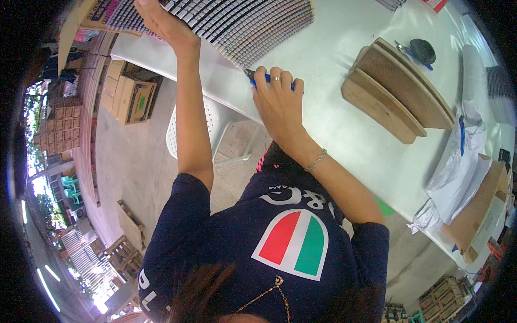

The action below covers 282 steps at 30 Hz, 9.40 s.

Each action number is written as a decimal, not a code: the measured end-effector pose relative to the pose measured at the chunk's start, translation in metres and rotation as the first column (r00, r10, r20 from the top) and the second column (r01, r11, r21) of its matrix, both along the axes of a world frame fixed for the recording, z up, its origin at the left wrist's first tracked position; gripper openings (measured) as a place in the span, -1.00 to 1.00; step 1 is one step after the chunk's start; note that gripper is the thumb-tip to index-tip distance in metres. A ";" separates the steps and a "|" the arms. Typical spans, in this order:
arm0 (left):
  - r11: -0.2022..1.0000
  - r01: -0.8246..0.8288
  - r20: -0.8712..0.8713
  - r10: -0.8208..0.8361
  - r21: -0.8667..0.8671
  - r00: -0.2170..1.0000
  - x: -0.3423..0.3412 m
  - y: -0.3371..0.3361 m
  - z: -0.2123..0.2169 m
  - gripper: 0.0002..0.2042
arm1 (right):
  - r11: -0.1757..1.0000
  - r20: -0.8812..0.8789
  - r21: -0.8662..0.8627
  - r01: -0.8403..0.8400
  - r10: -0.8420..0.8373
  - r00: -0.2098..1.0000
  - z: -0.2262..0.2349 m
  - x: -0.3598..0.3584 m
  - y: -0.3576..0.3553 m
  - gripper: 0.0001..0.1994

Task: The person prepares spiral-bound notebooks by using a pair of pliers to trim or adjust the metal coils on a stack of books at a workspace.

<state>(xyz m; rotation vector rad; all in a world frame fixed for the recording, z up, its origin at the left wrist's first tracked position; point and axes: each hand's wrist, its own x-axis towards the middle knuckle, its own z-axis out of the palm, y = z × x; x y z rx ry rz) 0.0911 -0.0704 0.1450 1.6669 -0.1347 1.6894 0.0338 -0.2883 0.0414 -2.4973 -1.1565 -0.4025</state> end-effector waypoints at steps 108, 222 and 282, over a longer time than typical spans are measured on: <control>0.935 0.052 -0.839 -0.339 -0.351 0.425 -0.018 0.125 -0.145 -0.73 | 0.623 -0.669 0.686 0.376 0.338 0.662 0.006 -0.085 0.037 -0.31; 0.973 -0.161 -0.781 -0.029 -0.165 0.624 -0.178 0.016 -0.094 -0.50 | 0.681 -0.634 0.681 0.269 0.366 0.681 0.015 0.120 -0.050 -0.41; 0.847 -0.003 -0.184 -0.112 -0.532 0.977 -0.167 -0.121 0.007 -0.74 | 0.882 0.362 0.236 -0.408 0.310 0.879 0.163 -0.003 -0.038 -0.62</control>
